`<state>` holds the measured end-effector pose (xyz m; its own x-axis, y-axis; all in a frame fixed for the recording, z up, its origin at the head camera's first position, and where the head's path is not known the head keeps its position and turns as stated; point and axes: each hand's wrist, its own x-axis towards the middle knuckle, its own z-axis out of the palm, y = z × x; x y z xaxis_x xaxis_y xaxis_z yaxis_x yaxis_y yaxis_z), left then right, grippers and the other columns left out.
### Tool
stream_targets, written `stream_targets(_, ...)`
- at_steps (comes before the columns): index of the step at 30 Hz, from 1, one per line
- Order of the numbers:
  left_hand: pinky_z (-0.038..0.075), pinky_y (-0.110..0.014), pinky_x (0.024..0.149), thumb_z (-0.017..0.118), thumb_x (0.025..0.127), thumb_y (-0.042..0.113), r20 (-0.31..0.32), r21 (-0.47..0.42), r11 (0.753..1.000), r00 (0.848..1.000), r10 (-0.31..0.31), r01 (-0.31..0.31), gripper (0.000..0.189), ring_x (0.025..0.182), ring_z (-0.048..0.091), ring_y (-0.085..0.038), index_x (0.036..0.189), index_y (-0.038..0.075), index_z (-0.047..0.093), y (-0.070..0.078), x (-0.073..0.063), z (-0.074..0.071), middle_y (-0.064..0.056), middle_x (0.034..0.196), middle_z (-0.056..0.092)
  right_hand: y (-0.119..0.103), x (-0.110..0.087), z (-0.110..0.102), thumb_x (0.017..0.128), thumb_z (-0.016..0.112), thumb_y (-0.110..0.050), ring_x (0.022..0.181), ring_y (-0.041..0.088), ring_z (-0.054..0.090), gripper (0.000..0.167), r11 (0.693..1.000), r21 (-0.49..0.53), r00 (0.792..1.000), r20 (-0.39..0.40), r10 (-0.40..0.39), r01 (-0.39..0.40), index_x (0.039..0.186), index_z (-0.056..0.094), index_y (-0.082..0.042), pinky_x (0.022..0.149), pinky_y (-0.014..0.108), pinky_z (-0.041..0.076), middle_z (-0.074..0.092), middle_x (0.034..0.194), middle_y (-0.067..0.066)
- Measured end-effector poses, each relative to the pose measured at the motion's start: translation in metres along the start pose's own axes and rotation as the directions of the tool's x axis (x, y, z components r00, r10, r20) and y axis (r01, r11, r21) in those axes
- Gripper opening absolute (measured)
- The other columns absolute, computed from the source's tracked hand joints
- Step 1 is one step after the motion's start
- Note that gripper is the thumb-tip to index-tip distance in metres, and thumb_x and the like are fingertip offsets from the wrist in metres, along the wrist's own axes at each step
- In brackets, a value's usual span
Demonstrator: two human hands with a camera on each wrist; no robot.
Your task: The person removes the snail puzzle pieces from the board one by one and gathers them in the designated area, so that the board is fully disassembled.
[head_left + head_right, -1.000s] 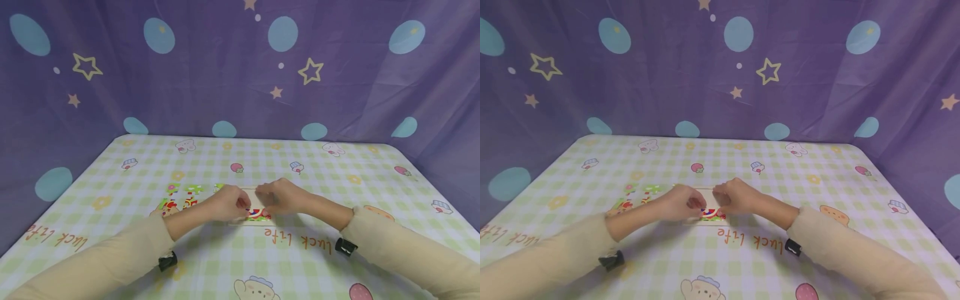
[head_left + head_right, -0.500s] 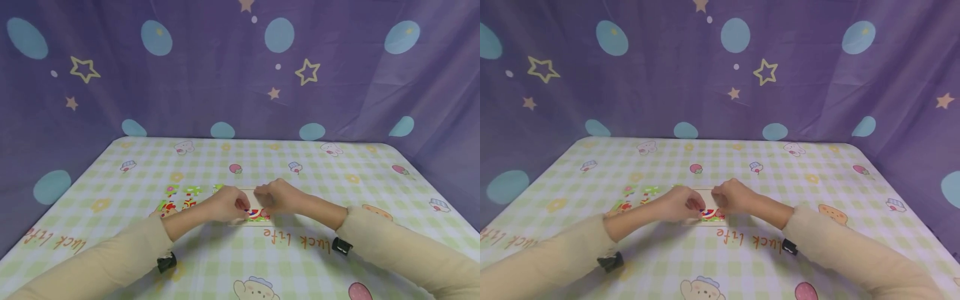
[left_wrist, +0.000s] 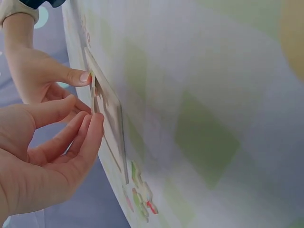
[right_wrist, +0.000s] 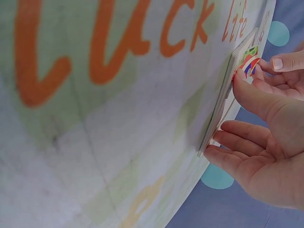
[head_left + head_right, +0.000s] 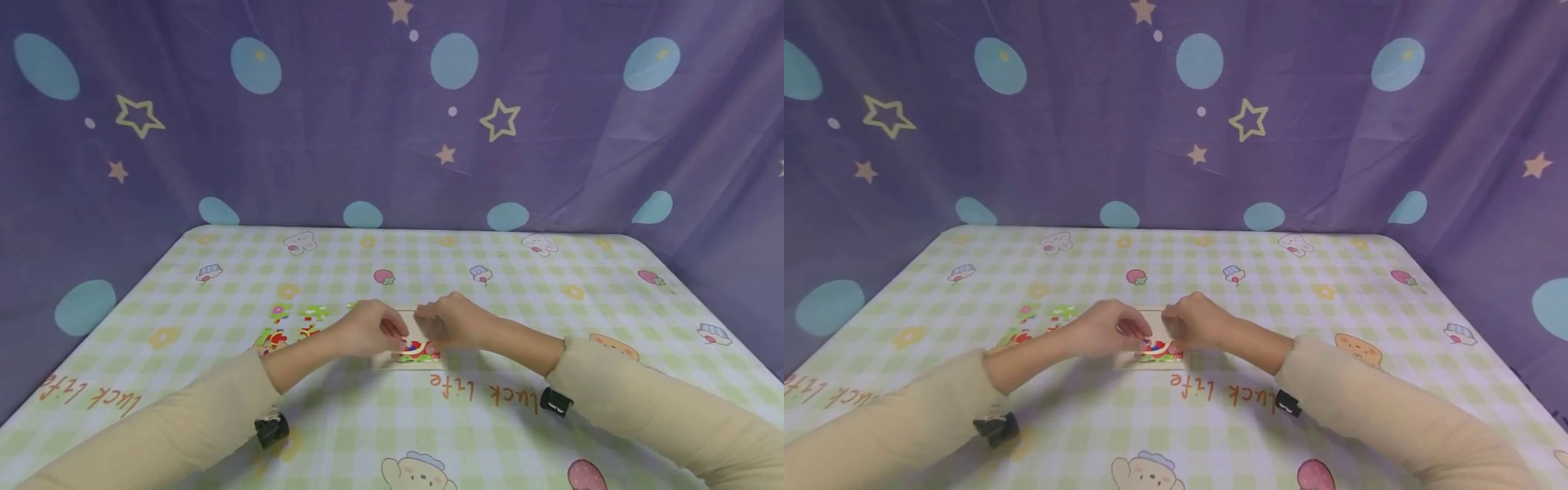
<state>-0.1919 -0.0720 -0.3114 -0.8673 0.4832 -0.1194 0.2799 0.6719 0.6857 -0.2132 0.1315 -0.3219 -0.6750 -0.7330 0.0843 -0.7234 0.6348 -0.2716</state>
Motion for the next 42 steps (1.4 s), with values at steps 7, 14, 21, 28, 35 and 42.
stream_targets(7,0.048,-0.018,0.066,0.075,0.078,0.006,-0.022,-0.093,0.993,0.997,-0.076,0.074,0.013,0.071,0.059,-0.007,0.090,0.004,0.074,-0.003,0.002,0.001,-0.003,0.080,0.071,0.001,0.001,0.001,0.073,0.083,-0.019,0.110,0.029,0.066,0.052,1.000,-0.006,1.000,-0.004,-0.005,0.005,0.117,0.066,0.002,0.092,0.038,0.054,0.067,0.119,0.019)
stream_targets(14,0.048,-0.019,0.065,0.076,0.071,-0.002,-0.041,-0.192,0.969,0.985,-0.166,0.155,0.018,0.069,0.059,-0.009,0.088,0.004,0.073,0.000,0.003,0.004,-0.003,0.076,0.068,0.001,0.001,0.001,0.074,0.083,-0.019,0.113,0.030,0.064,0.052,1.000,0.017,1.000,0.008,0.025,-0.025,0.119,0.066,0.002,0.096,0.041,0.052,0.066,0.122,0.019)
stream_targets(21,0.049,-0.018,0.064,0.076,0.070,-0.004,-0.083,-0.193,0.976,0.989,-0.119,0.101,0.018,0.065,0.059,-0.007,0.086,0.003,0.073,-0.002,0.003,0.004,-0.003,0.074,0.068,0.002,0.001,0.001,0.074,0.083,-0.020,0.115,0.031,0.063,0.053,0.999,0.030,1.000,0.010,0.015,-0.015,0.119,0.066,0.003,0.097,0.042,0.051,0.065,0.122,0.019)
stream_targets(28,0.051,-0.020,0.066,0.078,0.070,-0.002,-0.125,-0.192,0.978,0.986,-0.110,0.085,0.024,0.070,0.061,-0.008,0.092,0.004,0.074,-0.010,-0.003,-0.013,-0.005,0.084,0.072,0.002,0.001,0.000,0.074,0.083,-0.021,0.111,0.030,0.066,0.054,1.000,0.016,1.000,0.008,0.012,-0.012,0.119,0.065,0.002,0.091,0.038,0.054,0.065,0.122,0.019)
stream_targets(35,0.054,-0.024,0.071,0.079,0.075,0.005,-0.135,-0.201,0.968,0.975,-0.177,0.148,0.023,0.079,0.067,-0.009,0.097,0.007,0.074,-0.027,-0.015,-0.027,-0.006,0.097,0.074,0.003,0.000,0.000,0.074,0.083,-0.020,0.115,0.031,0.064,0.054,0.999,0.034,1.000,0.013,0.015,-0.016,0.120,0.065,0.003,0.094,0.040,0.053,0.064,0.123,0.019)
stream_targets(42,0.054,-0.026,0.071,0.078,0.077,0.009,-0.112,-0.216,0.964,0.977,-0.180,0.153,0.019,0.080,0.068,-0.010,0.096,0.007,0.075,-0.045,-0.030,-0.040,-0.006,0.095,0.075,0.004,0.000,0.002,0.073,0.083,-0.018,0.095,0.026,0.070,0.052,0.999,0.036,1.000,0.009,0.007,-0.007,0.118,0.066,0.002,0.071,0.022,0.048,0.065,0.122,0.020)
